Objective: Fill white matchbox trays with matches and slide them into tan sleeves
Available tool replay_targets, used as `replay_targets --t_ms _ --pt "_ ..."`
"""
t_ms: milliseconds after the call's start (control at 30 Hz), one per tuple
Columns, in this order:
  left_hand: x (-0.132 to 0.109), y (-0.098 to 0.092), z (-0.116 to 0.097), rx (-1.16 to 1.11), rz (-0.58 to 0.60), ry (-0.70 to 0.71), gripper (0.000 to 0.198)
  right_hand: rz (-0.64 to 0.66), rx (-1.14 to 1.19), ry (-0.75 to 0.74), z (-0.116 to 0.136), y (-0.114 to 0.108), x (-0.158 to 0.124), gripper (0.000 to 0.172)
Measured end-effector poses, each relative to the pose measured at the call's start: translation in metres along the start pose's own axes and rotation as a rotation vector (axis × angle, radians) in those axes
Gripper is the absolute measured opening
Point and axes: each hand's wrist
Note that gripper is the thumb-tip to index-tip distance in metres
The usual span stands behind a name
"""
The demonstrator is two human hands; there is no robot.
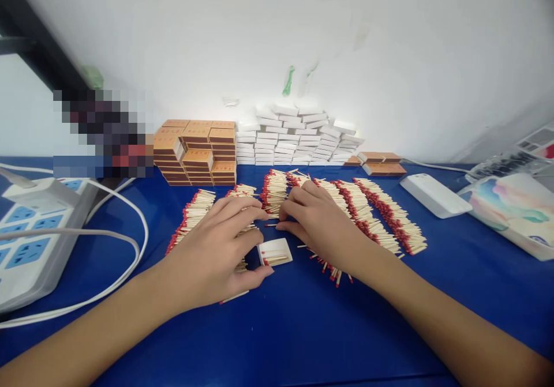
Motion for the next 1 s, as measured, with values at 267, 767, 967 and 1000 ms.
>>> replay_targets --t_ms 267,767,967,1000 --pt "0.0008 -0.0007 0.0013 0.002 0.013 -0.002 0.025 -0.028 0.029 -0.005 -0.0026 0.0000 -0.0011 0.008" --pt "-0.0002 -0.0005 0.0022 0.009 0.022 -0.005 0.026 -0.022 0.151 -0.037 -0.0026 0.0027 -0.0008 0.008" --pt "-0.0001 -0.0006 0.0019 0.014 0.023 0.004 0.025 -0.021 0.169 -0.055 -0.0037 0.0030 -0.0004 0.011" --pt "-0.0002 -0.0004 0.0017 0.012 0.021 0.005 0.025 -0.016 0.166 -0.052 -0.0038 0.0027 -0.0002 0.011"
Point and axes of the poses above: each hand's wrist, its own x-axis towards the middle knuckle, its own y-axis out of the palm, z = x × y, and after that the axes turned 7 degrees about -x, right-handed
